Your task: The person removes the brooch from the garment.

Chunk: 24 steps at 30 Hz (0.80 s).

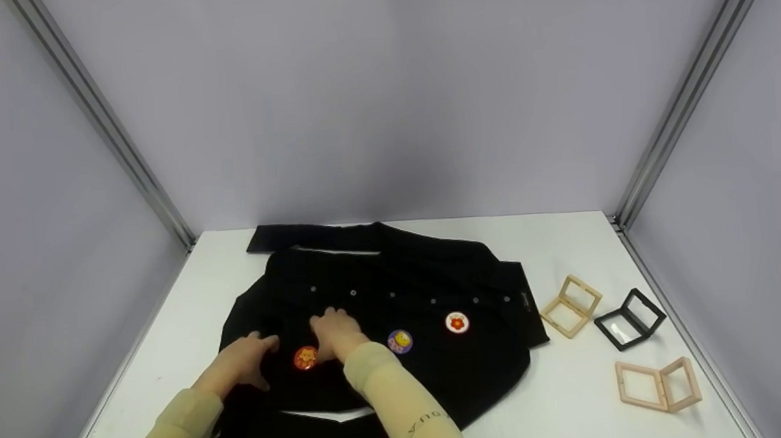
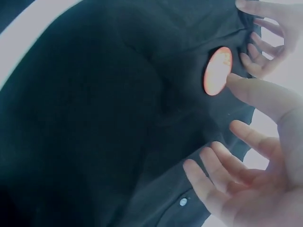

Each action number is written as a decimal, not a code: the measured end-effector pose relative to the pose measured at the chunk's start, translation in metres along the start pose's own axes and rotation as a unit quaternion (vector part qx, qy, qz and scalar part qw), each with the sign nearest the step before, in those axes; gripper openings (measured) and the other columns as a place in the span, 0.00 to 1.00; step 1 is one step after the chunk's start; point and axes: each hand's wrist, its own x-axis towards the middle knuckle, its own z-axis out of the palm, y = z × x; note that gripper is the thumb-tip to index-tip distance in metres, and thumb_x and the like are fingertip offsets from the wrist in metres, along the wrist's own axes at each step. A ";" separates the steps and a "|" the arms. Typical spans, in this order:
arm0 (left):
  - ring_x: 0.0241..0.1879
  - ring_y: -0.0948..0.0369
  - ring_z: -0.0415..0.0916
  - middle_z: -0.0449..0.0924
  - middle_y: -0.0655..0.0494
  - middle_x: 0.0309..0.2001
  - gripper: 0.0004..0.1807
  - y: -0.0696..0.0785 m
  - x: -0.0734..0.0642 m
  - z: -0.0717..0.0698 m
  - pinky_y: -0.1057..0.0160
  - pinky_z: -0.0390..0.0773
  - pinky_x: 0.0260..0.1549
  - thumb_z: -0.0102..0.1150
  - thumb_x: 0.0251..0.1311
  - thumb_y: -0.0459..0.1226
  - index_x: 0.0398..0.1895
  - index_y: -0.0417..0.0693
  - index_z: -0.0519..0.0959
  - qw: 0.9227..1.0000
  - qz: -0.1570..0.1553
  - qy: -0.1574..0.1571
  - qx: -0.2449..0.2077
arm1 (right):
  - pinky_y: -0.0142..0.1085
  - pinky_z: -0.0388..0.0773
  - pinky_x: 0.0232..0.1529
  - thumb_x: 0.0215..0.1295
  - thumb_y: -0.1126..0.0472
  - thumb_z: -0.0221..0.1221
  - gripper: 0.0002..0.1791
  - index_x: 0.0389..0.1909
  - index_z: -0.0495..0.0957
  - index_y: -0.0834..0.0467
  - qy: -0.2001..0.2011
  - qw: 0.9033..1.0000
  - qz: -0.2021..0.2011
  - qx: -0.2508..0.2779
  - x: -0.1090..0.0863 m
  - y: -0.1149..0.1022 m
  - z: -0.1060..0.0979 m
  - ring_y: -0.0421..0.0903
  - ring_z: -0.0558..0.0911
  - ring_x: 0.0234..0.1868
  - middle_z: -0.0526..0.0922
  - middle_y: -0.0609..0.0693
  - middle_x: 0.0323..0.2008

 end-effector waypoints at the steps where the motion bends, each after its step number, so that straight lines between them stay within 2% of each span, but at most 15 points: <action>1: 0.48 0.36 0.82 0.79 0.39 0.45 0.32 0.000 0.000 0.000 0.38 0.84 0.51 0.90 0.32 0.32 0.43 0.48 0.79 1.000 0.000 0.002 0.001 | 0.48 0.83 0.60 0.55 0.51 0.78 0.32 0.60 0.81 0.52 0.005 1.000 0.000 0.002 0.001 0.000 0.001 0.56 0.82 0.59 0.82 0.56 0.57; 12: 0.50 0.35 0.81 0.80 0.38 0.47 0.33 0.001 0.001 -0.001 0.37 0.84 0.53 0.91 0.31 0.33 0.43 0.48 0.80 1.000 -0.004 -0.005 0.001 | 0.45 0.83 0.59 0.57 0.53 0.77 0.25 0.54 0.83 0.53 0.059 0.998 -0.032 0.004 0.004 0.002 0.014 0.53 0.83 0.55 0.83 0.54 0.53; 17: 0.50 0.35 0.81 0.80 0.38 0.47 0.32 0.001 0.002 -0.001 0.37 0.84 0.52 0.90 0.31 0.32 0.43 0.49 0.80 1.000 -0.006 0.000 -0.002 | 0.44 0.84 0.57 0.56 0.54 0.77 0.24 0.53 0.84 0.52 0.055 0.998 -0.039 0.008 0.002 -0.001 0.017 0.51 0.83 0.53 0.83 0.53 0.51; 24: 0.47 0.36 0.82 0.80 0.39 0.44 0.32 0.001 0.001 -0.001 0.38 0.84 0.50 0.91 0.29 0.33 0.40 0.48 0.79 1.000 0.005 0.006 -0.002 | 0.42 0.84 0.52 0.55 0.53 0.77 0.23 0.51 0.84 0.52 0.052 0.997 -0.048 -0.018 0.002 -0.001 0.022 0.49 0.83 0.48 0.83 0.51 0.47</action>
